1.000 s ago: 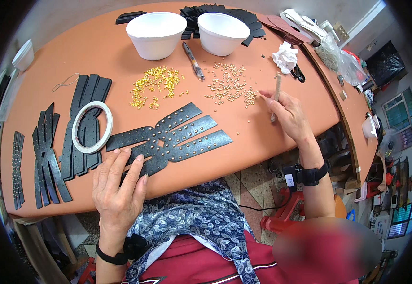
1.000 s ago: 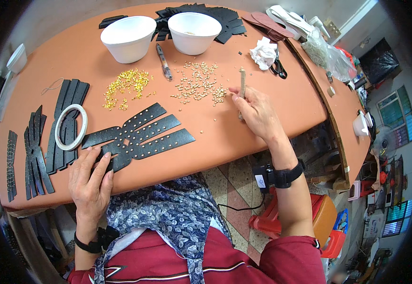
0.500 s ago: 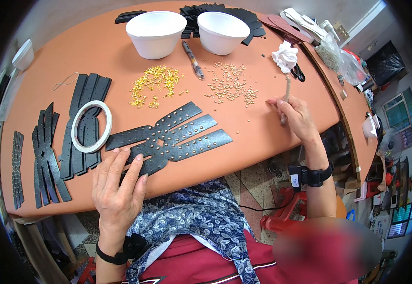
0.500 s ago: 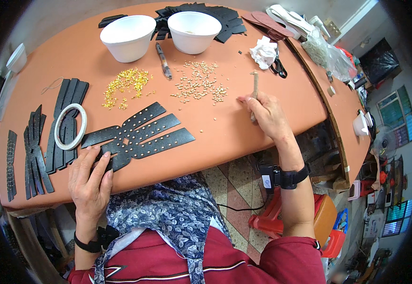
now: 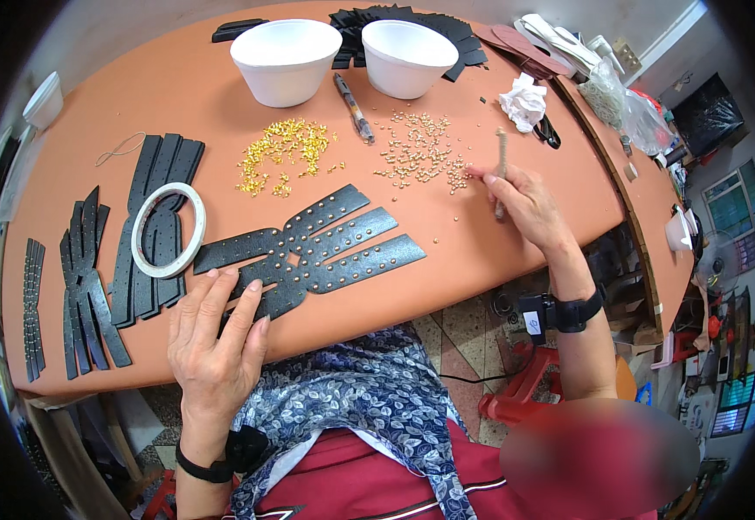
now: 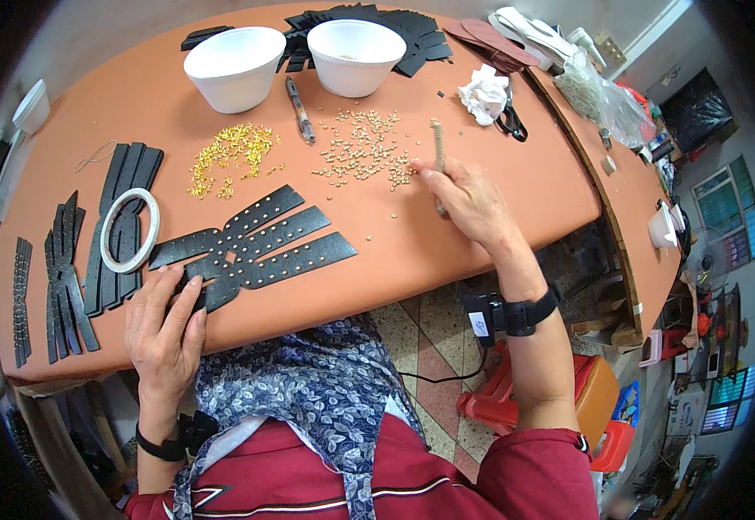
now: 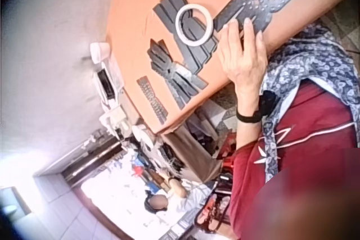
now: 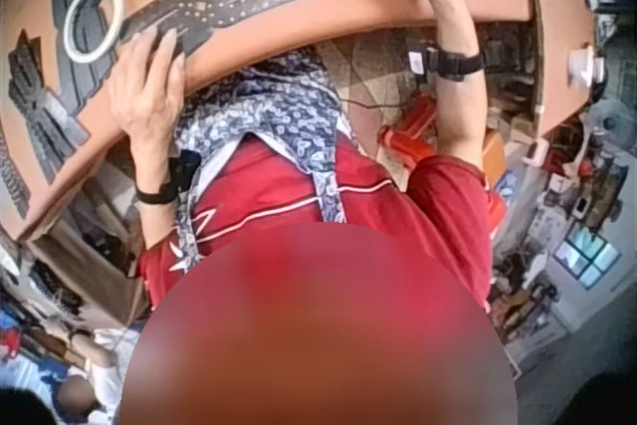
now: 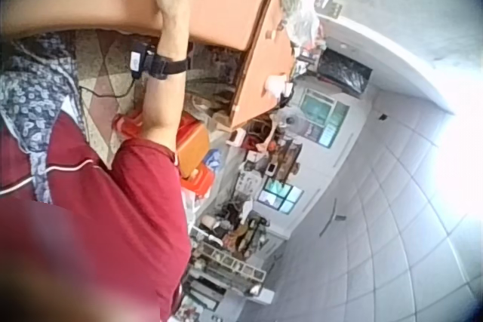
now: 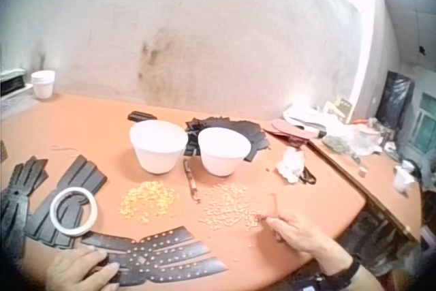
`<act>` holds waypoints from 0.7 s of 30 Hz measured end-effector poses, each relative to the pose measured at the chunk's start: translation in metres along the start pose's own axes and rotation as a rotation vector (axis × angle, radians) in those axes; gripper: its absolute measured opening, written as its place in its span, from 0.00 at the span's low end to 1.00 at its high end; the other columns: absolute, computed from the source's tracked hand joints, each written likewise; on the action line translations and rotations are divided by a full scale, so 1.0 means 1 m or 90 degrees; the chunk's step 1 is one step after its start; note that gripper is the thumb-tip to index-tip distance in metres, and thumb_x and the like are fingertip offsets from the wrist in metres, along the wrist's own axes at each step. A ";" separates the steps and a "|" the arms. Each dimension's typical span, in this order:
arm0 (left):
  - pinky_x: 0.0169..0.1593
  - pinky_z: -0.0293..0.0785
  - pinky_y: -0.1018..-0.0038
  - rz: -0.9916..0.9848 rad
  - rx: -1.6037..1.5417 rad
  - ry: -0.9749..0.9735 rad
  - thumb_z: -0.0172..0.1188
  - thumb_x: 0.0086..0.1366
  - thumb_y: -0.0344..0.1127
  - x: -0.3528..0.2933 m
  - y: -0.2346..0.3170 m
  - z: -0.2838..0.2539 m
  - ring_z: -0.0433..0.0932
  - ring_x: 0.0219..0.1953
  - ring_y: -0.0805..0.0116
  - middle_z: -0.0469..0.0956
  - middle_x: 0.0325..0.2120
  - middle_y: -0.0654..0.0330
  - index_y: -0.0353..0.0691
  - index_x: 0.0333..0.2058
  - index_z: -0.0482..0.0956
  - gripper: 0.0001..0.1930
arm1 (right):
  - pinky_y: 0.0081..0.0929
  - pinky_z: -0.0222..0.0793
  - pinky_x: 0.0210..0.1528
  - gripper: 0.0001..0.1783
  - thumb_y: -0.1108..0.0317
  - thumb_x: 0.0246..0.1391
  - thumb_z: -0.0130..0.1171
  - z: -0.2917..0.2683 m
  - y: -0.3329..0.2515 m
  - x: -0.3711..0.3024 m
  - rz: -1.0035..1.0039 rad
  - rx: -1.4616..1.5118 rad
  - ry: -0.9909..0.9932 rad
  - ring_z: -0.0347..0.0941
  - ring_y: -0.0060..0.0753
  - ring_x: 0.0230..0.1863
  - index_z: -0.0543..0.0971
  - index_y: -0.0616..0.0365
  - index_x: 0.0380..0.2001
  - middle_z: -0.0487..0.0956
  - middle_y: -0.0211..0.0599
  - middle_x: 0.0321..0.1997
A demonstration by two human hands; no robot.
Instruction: Apply adhesive or markings to leather shoe components using a small tool.
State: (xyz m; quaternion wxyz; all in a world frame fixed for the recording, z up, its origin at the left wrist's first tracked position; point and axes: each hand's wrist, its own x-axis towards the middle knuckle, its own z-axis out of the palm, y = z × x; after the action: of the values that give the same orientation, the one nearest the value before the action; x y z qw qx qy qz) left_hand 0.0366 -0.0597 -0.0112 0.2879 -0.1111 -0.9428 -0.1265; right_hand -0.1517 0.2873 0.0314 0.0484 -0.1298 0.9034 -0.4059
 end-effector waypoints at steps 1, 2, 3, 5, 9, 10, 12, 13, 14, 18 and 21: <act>0.55 0.69 0.59 0.000 -0.001 -0.001 0.63 0.56 0.31 0.000 0.000 0.000 0.75 0.53 0.51 0.77 0.50 0.51 0.39 0.46 0.83 0.17 | 0.19 0.65 0.25 0.19 0.60 0.63 0.50 -0.004 0.004 -0.003 0.006 0.013 0.020 0.66 0.16 0.22 0.81 0.66 0.41 0.69 0.23 0.20; 0.55 0.69 0.59 -0.002 0.003 -0.004 0.63 0.56 0.31 0.000 0.000 0.000 0.75 0.53 0.51 0.77 0.50 0.51 0.39 0.46 0.83 0.17 | 0.19 0.65 0.25 0.19 0.60 0.63 0.50 -0.008 0.009 -0.006 0.007 0.018 0.016 0.66 0.16 0.22 0.81 0.66 0.41 0.69 0.23 0.20; 0.55 0.69 0.59 -0.007 0.009 -0.012 0.63 0.56 0.31 0.000 0.000 0.000 0.75 0.53 0.51 0.77 0.50 0.51 0.39 0.46 0.83 0.17 | 0.19 0.65 0.25 0.18 0.60 0.63 0.50 -0.013 0.014 -0.009 0.013 0.013 0.027 0.67 0.16 0.22 0.80 0.66 0.37 0.70 0.24 0.20; 0.55 0.69 0.59 -0.003 0.006 -0.007 0.63 0.56 0.31 0.000 0.001 0.000 0.75 0.53 0.51 0.77 0.50 0.51 0.39 0.46 0.82 0.17 | 0.20 0.66 0.25 0.17 0.60 0.64 0.51 -0.023 0.025 -0.013 0.019 0.007 0.038 0.67 0.16 0.22 0.80 0.65 0.34 0.71 0.25 0.21; 0.55 0.69 0.59 -0.003 0.005 -0.010 0.63 0.56 0.30 0.000 0.000 0.000 0.74 0.54 0.51 0.77 0.50 0.51 0.39 0.47 0.82 0.18 | 0.19 0.67 0.25 0.17 0.60 0.64 0.52 -0.030 0.038 -0.019 0.016 0.116 0.084 0.70 0.17 0.25 0.78 0.61 0.27 0.80 0.36 0.32; 0.55 0.69 0.59 -0.003 0.005 -0.010 0.63 0.56 0.30 0.000 0.000 0.000 0.74 0.54 0.51 0.77 0.50 0.51 0.39 0.47 0.82 0.18 | 0.19 0.68 0.26 0.18 0.59 0.64 0.52 -0.030 0.038 -0.020 0.042 0.161 0.120 0.71 0.18 0.26 0.77 0.60 0.25 0.82 0.41 0.38; 0.55 0.69 0.59 -0.001 0.010 -0.009 0.63 0.56 0.30 0.000 0.000 0.000 0.74 0.54 0.51 0.77 0.50 0.51 0.39 0.47 0.82 0.18 | 0.18 0.68 0.26 0.18 0.59 0.64 0.52 -0.028 0.037 -0.021 0.012 0.191 0.124 0.71 0.19 0.26 0.77 0.60 0.25 0.81 0.44 0.42; 0.55 0.69 0.59 0.000 0.009 -0.010 0.63 0.56 0.30 0.000 0.000 0.000 0.74 0.54 0.51 0.77 0.50 0.51 0.39 0.47 0.82 0.18 | 0.17 0.69 0.27 0.18 0.58 0.65 0.52 -0.027 0.036 -0.022 -0.011 0.217 0.138 0.72 0.19 0.27 0.77 0.60 0.25 0.81 0.47 0.46; 0.54 0.69 0.60 0.000 0.015 -0.003 0.65 0.54 0.31 0.000 0.000 0.001 0.75 0.54 0.52 0.77 0.50 0.52 0.41 0.46 0.83 0.18 | 0.17 0.69 0.27 0.18 0.58 0.65 0.52 -0.025 0.034 -0.022 0.001 0.215 0.141 0.72 0.19 0.27 0.77 0.60 0.25 0.81 0.47 0.46; 0.53 0.70 0.60 -0.004 0.023 0.000 0.67 0.52 0.32 0.000 0.000 0.001 0.75 0.53 0.53 0.77 0.50 0.53 0.42 0.45 0.83 0.19 | 0.17 0.69 0.29 0.19 0.58 0.65 0.51 -0.017 0.028 -0.019 -0.027 0.227 0.130 0.72 0.18 0.28 0.77 0.60 0.26 0.81 0.46 0.45; 0.53 0.70 0.60 -0.002 0.023 0.002 0.67 0.52 0.32 -0.001 -0.001 0.002 0.75 0.53 0.53 0.77 0.50 0.53 0.43 0.46 0.83 0.20 | 0.17 0.69 0.29 0.18 0.58 0.66 0.51 -0.009 0.024 -0.017 -0.046 0.224 0.092 0.71 0.18 0.27 0.77 0.61 0.27 0.82 0.42 0.41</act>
State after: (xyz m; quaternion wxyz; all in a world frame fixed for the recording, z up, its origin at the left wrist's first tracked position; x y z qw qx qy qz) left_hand 0.0361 -0.0601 -0.0131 0.2912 -0.1043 -0.9445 -0.1103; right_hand -0.1414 0.3132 0.0192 -0.0095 -0.1219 0.8143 -0.5675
